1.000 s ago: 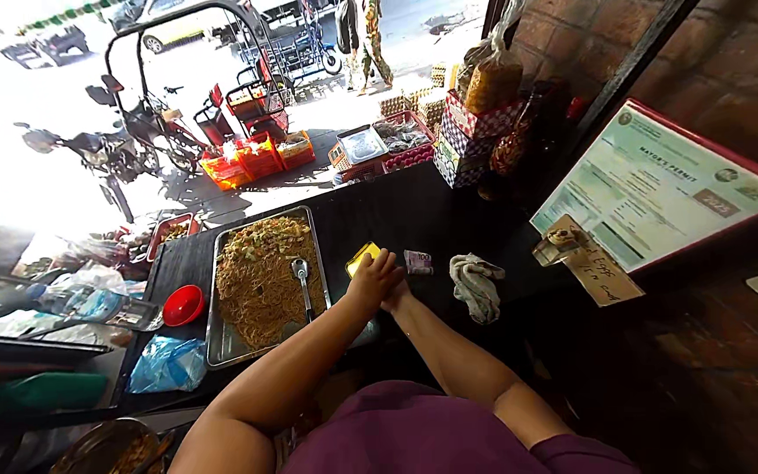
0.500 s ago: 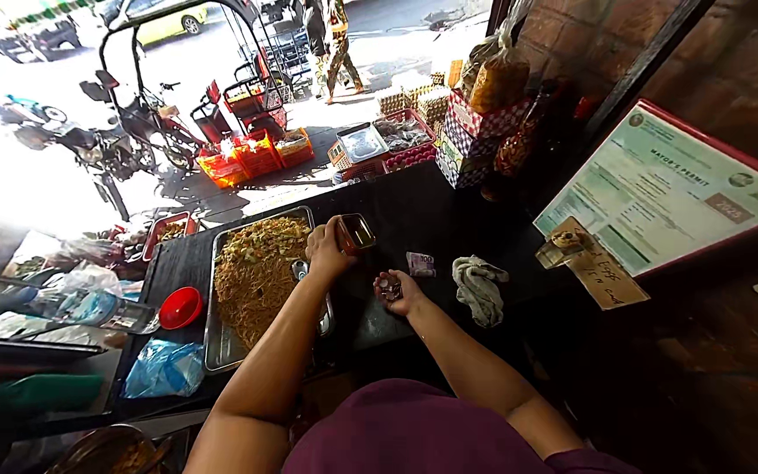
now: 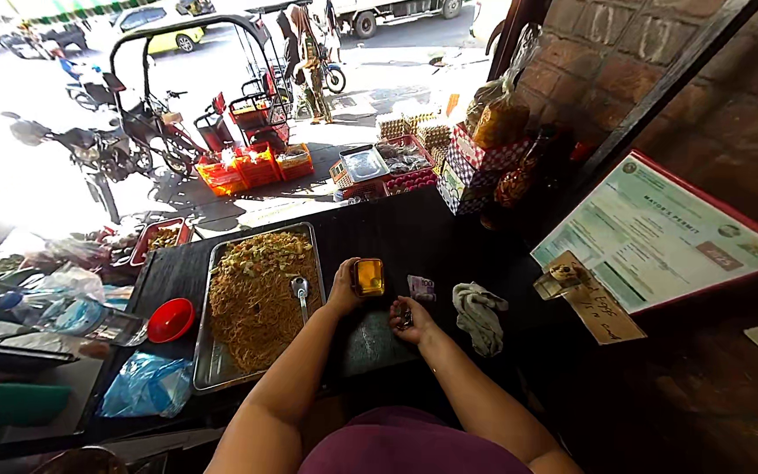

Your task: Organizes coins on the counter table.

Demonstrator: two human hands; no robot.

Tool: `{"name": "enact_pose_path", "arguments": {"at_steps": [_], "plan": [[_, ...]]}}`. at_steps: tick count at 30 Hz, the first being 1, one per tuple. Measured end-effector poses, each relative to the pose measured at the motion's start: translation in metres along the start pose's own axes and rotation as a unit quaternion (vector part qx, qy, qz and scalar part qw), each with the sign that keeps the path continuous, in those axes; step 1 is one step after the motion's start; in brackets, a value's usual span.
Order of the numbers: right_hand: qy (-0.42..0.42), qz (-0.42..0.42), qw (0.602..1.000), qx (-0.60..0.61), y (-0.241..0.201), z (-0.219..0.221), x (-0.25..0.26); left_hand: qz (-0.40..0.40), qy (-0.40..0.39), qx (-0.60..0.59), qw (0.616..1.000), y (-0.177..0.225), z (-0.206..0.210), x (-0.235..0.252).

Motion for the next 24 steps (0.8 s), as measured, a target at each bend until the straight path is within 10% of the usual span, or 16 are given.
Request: {"name": "enact_pose_path", "arguments": {"at_steps": [9, 12, 15, 18, 20, 24], "plan": [[0.034, -0.068, 0.991, -0.109, -0.009, 0.018, 0.007, -0.234, -0.043, 0.043, 0.97, -0.015, -0.01, -0.019], [0.071, -0.205, 0.946, -0.242, -0.028, 0.028, 0.004, -0.166, 0.063, -0.023, 0.984, 0.018, -0.034, -0.057], [0.069, -0.461, 0.68, -0.566, -0.039, 0.062, -0.013, -0.038, 0.131, -0.095, 0.986, 0.055, -0.054, -0.114], [-0.022, -0.475, 0.375, -0.795, 0.009, 0.076, 0.002, 0.008, 0.159, -0.102, 0.982, 0.067, -0.068, -0.175], [-0.036, -0.441, 0.298, -0.846, 0.026, 0.079, 0.01, 0.009, 0.183, -0.088, 0.979, 0.065, -0.08, -0.209], [-0.052, -0.384, 0.28, -0.879, 0.033, 0.072, 0.021, 0.009, 0.258, -0.072, 0.963, 0.053, -0.101, -0.263]]}}
Point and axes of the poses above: each hand's wrist, its own x-axis towards the middle knuckle, its own z-axis out of the palm, y = z × x, the point moved 10 cm from there along x, towards the middle knuckle, and after that the axes turned 5 degrees about z, right-handed, at the moved point
